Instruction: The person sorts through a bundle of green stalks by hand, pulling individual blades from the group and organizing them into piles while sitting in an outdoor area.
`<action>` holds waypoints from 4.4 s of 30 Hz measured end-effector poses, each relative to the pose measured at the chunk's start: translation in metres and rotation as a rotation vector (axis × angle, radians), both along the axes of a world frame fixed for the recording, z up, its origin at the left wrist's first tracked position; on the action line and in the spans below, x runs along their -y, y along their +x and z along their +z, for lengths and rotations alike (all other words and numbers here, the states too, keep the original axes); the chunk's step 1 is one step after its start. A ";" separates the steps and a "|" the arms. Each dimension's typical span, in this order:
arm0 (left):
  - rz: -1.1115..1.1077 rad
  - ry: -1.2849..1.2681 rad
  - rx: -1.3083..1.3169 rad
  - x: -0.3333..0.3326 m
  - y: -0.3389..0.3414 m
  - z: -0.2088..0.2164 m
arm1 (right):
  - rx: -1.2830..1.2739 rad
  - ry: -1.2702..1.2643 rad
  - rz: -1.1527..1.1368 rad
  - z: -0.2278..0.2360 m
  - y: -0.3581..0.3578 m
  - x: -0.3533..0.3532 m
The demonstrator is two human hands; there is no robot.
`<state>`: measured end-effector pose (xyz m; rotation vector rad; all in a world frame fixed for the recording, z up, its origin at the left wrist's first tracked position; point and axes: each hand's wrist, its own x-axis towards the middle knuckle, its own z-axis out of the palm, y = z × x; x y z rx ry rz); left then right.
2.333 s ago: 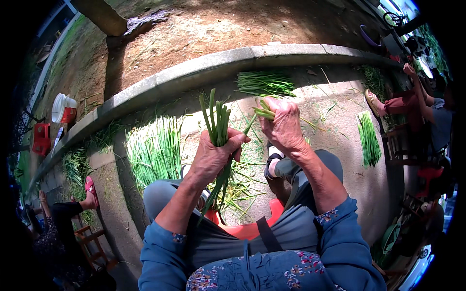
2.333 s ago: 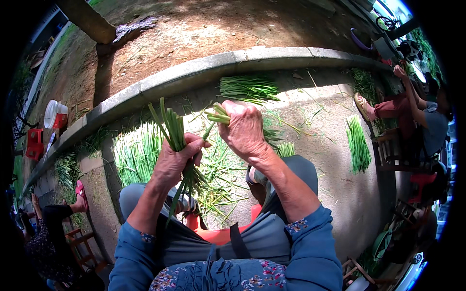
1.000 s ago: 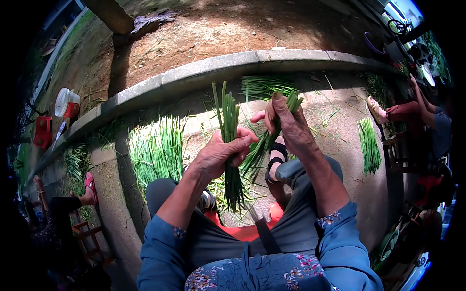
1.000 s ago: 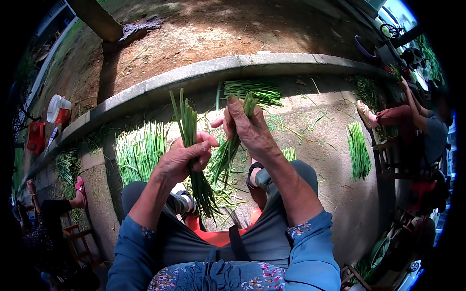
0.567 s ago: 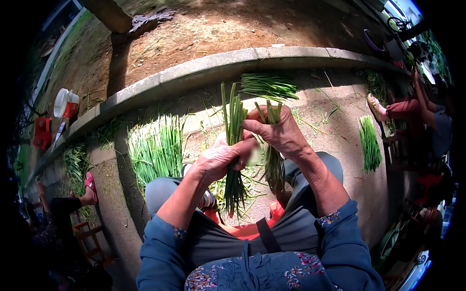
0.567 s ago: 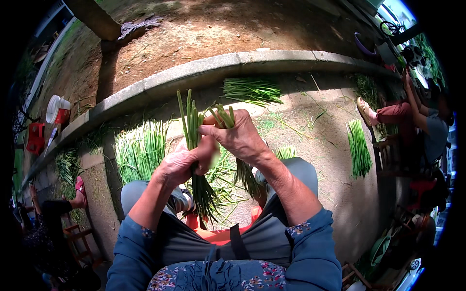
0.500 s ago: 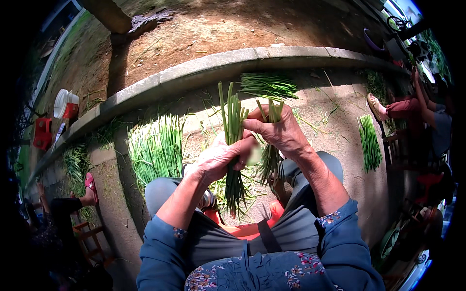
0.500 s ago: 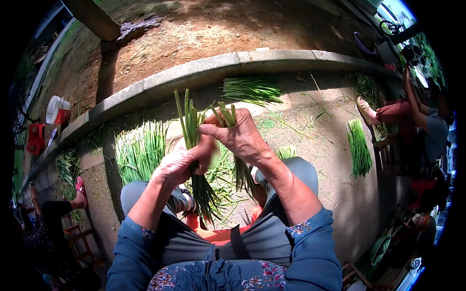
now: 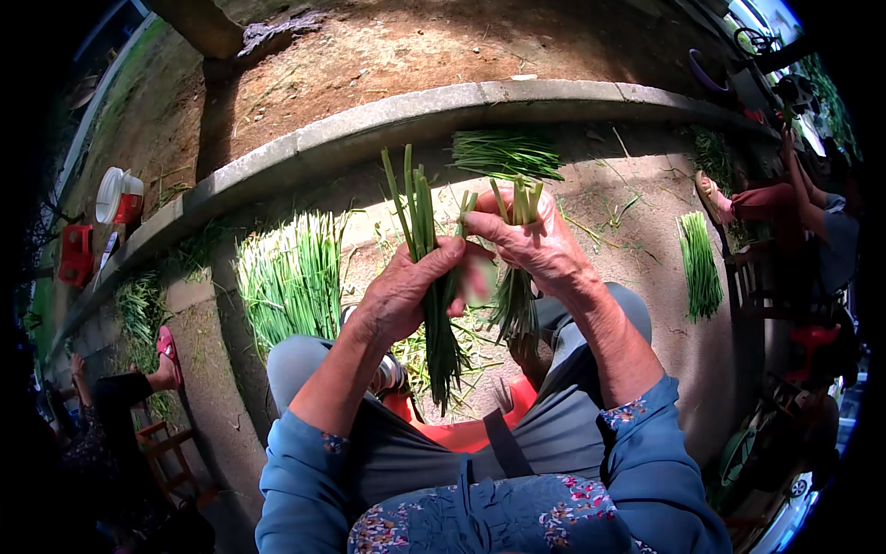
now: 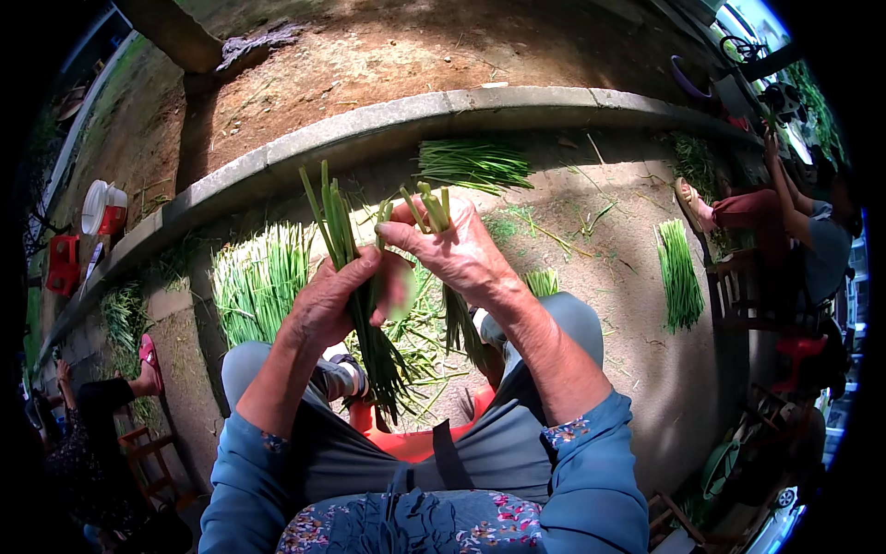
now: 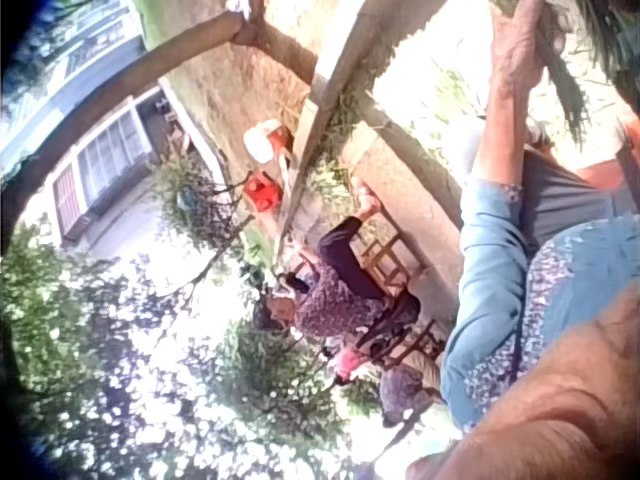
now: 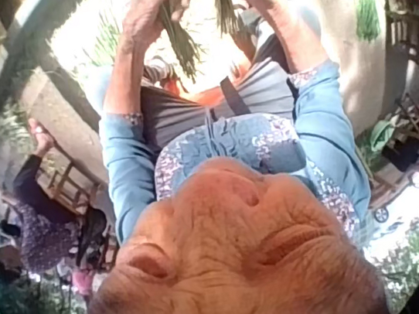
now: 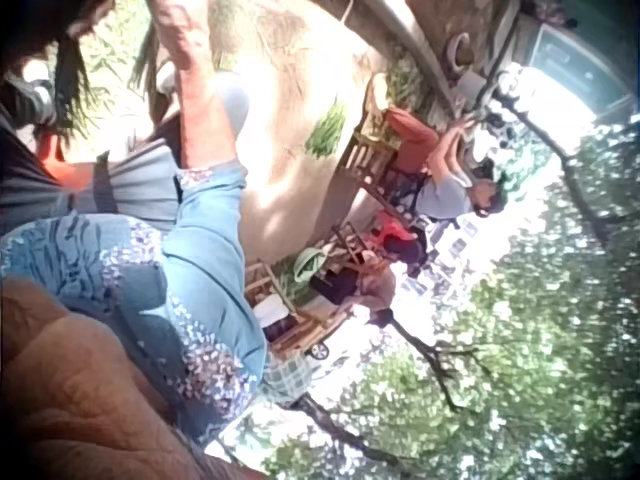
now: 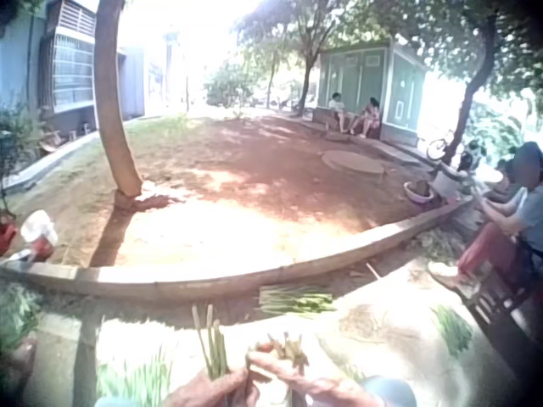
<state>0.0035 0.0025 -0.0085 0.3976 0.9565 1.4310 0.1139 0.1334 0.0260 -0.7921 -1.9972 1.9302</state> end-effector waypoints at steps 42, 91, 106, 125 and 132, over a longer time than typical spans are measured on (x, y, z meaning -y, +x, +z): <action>0.198 -0.146 -0.162 0.003 -0.005 0.001 | -0.107 -0.072 -0.063 -0.005 -0.001 0.006; 0.106 -0.100 -0.094 0.001 -0.003 -0.004 | -0.103 0.282 -0.129 -0.025 -0.006 0.000; 0.085 -0.085 -0.008 0.005 -0.004 -0.005 | -0.073 0.231 -0.189 -0.017 0.003 -0.009; 0.087 -0.089 0.015 0.003 -0.003 0.001 | -0.126 -0.232 -0.156 -0.012 0.000 -0.002; 0.037 -0.075 -0.121 0.002 -0.002 -0.001 | -0.214 -0.250 -0.094 -0.006 -0.004 0.003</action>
